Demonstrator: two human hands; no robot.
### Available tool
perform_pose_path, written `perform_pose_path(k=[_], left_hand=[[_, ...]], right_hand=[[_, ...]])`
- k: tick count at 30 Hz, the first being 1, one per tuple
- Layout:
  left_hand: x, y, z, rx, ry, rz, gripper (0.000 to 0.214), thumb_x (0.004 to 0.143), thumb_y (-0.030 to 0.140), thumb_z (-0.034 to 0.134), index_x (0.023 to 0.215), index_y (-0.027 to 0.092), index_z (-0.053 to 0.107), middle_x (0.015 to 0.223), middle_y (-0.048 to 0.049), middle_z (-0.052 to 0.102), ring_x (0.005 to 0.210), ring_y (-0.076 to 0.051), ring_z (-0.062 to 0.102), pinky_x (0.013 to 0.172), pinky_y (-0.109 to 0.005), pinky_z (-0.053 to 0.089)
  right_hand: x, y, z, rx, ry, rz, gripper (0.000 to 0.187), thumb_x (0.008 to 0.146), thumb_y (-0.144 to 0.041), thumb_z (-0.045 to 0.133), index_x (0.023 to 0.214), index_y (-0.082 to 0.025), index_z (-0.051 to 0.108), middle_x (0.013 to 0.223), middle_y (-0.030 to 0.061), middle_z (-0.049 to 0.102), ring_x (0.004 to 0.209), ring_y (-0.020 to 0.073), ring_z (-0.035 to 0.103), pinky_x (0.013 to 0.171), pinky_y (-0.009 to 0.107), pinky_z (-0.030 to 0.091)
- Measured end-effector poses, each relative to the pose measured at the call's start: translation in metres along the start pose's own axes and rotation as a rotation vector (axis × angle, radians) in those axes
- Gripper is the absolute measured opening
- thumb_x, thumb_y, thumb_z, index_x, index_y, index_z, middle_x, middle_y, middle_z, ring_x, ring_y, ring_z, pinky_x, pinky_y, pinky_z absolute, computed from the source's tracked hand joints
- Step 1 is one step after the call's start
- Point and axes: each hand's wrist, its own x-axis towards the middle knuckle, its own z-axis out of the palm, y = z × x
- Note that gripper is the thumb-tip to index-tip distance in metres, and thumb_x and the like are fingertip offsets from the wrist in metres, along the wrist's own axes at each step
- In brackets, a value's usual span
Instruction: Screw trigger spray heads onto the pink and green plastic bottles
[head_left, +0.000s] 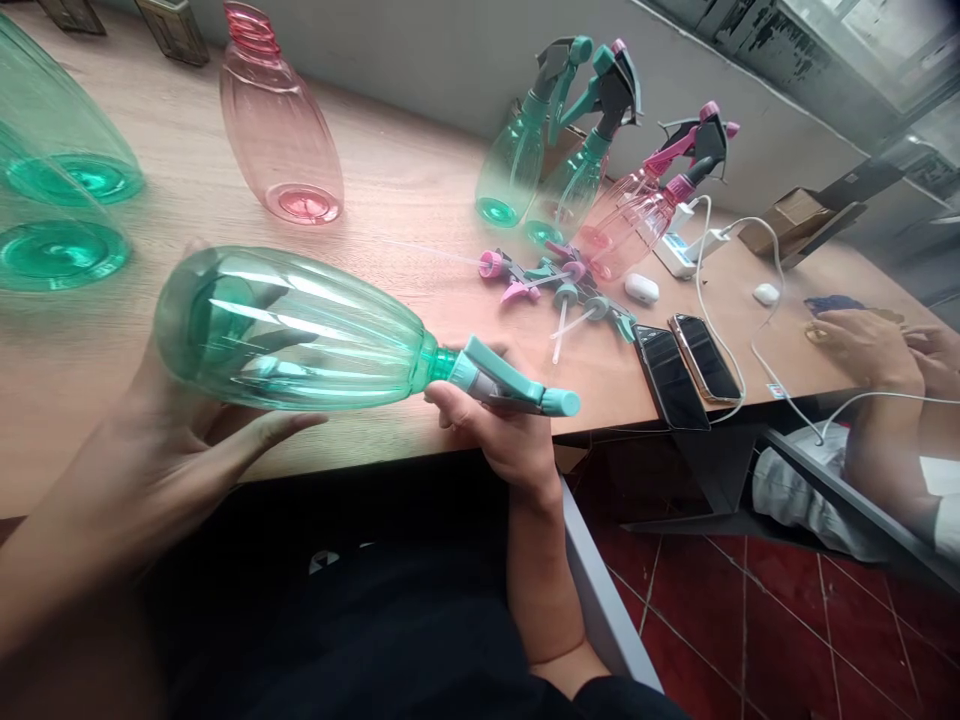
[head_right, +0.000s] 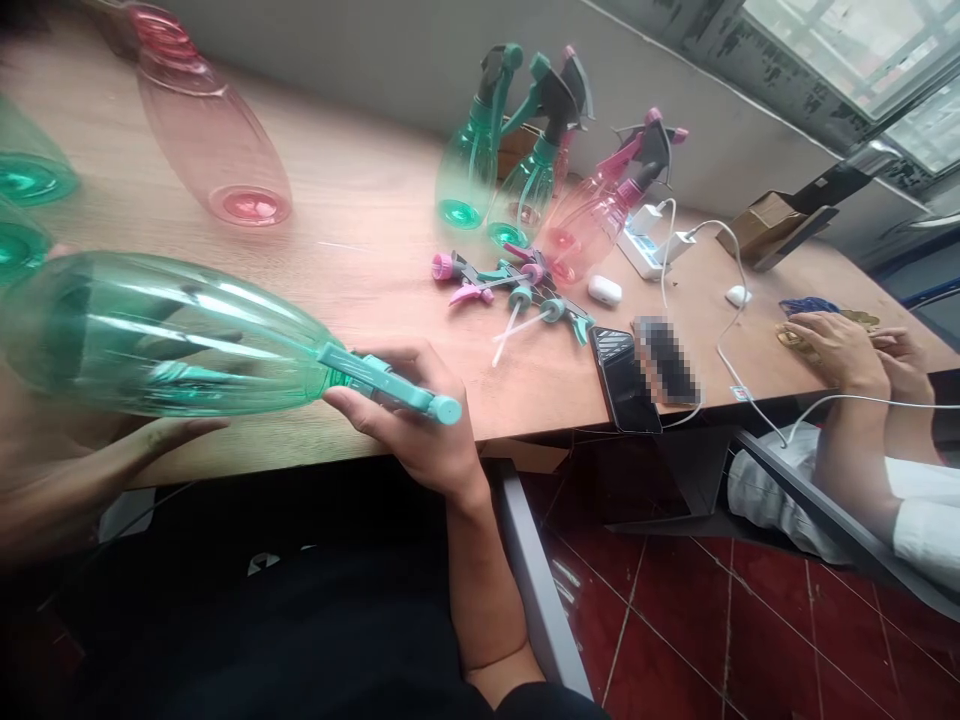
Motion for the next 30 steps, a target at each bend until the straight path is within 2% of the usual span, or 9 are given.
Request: perform_pose_path(k=[2, 5, 9, 15, 18, 22, 24, 28, 30], left_hand=[[0.0, 0.001, -0.002, 0.0, -0.046, -0.005, 0.088, 0.071, 0.07, 0.079, 0.146, 0.033, 0.05, 0.139, -0.0004, 0.065, 0.13, -0.032, 0.063, 0.113, -0.05, 0.052], [-0.002, 0.002, -0.005, 0.053, -0.067, -0.003, 0.075, 0.075, 0.068, 0.077, 0.136, 0.03, 0.06, 0.135, -0.0014, 0.067, 0.128, -0.033, 0.062, 0.115, -0.051, 0.049], [-0.003, 0.006, -0.007, -0.004, -0.091, -0.034, 0.053, 0.086, 0.066, 0.066, 0.126, 0.031, 0.067, 0.119, 0.001, 0.075, 0.113, -0.028, 0.069, 0.101, -0.04, 0.058], [-0.002, 0.009, -0.009, 0.024, -0.079, -0.025, 0.051, 0.086, 0.065, 0.067, 0.122, 0.029, 0.07, 0.102, 0.0017, 0.075, 0.102, -0.026, 0.071, 0.086, -0.034, 0.063], [-0.001, 0.011, -0.008, 0.011, -0.099, -0.024, 0.05, 0.084, 0.061, 0.071, 0.12, 0.027, 0.07, 0.11, 0.0004, 0.075, 0.107, -0.028, 0.07, 0.094, -0.038, 0.062], [0.001, 0.021, -0.005, -0.007, -0.107, -0.034, 0.061, 0.082, 0.06, 0.072, 0.132, 0.026, 0.063, 0.126, -0.0046, 0.071, 0.121, -0.031, 0.065, 0.102, -0.042, 0.058], [0.002, 0.026, -0.004, -0.005, -0.099, -0.014, 0.064, 0.083, 0.061, 0.071, 0.135, 0.025, 0.061, 0.131, -0.0061, 0.068, 0.126, -0.031, 0.062, 0.104, -0.042, 0.057], [0.002, 0.024, -0.005, 0.059, -0.088, 0.024, 0.064, 0.081, 0.065, 0.072, 0.131, 0.028, 0.063, 0.137, -0.0034, 0.065, 0.13, -0.033, 0.06, 0.112, -0.047, 0.052], [0.001, 0.018, -0.008, 0.066, -0.086, 0.036, 0.067, 0.08, 0.068, 0.072, 0.134, 0.03, 0.062, 0.135, -0.0019, 0.066, 0.127, -0.033, 0.062, 0.11, -0.046, 0.053]], right_hand=[[0.0, 0.0, 0.0, 0.002, -0.001, -0.013, 0.033, 0.087, -0.038, 0.082, 0.11, -0.022, 0.065, 0.092, 0.0012, 0.073, 0.076, 0.0168, 0.072, 0.067, 0.032, 0.064], [0.001, -0.001, 0.001, -0.005, -0.013, -0.009, 0.034, 0.085, -0.036, 0.084, 0.11, -0.023, 0.065, 0.089, -0.0005, 0.073, 0.07, 0.014, 0.069, 0.062, 0.028, 0.061], [0.002, -0.003, 0.0, -0.022, -0.018, -0.008, 0.035, 0.083, -0.033, 0.086, 0.109, -0.023, 0.065, 0.083, -0.0026, 0.072, 0.062, 0.0122, 0.067, 0.055, 0.024, 0.057], [0.001, -0.003, 0.0, -0.078, -0.002, -0.049, 0.03, 0.087, -0.036, 0.082, 0.109, -0.024, 0.065, 0.096, 0.0014, 0.075, 0.081, 0.0171, 0.072, 0.065, 0.028, 0.062], [0.001, -0.003, 0.0, -0.037, 0.002, -0.014, 0.031, 0.087, -0.036, 0.083, 0.109, -0.025, 0.065, 0.093, 0.0012, 0.075, 0.079, 0.0178, 0.072, 0.064, 0.029, 0.061], [-0.001, -0.001, -0.001, 0.023, 0.0, 0.035, 0.031, 0.086, -0.039, 0.084, 0.105, -0.023, 0.066, 0.081, -0.0002, 0.071, 0.066, 0.0168, 0.068, 0.059, 0.031, 0.058], [-0.002, 0.0, -0.001, 0.0, 0.008, 0.045, 0.032, 0.085, -0.042, 0.085, 0.103, -0.022, 0.067, 0.082, 0.0009, 0.071, 0.067, 0.0174, 0.067, 0.061, 0.032, 0.057], [-0.003, 0.0, -0.001, -0.035, 0.02, 0.045, 0.033, 0.085, -0.042, 0.085, 0.105, -0.023, 0.067, 0.085, 0.0013, 0.072, 0.069, 0.0179, 0.068, 0.064, 0.034, 0.059], [-0.002, -0.002, 0.0, -0.02, 0.008, 0.029, 0.032, 0.084, -0.038, 0.086, 0.106, -0.022, 0.067, 0.087, 0.0008, 0.073, 0.071, 0.0172, 0.069, 0.064, 0.032, 0.06]])
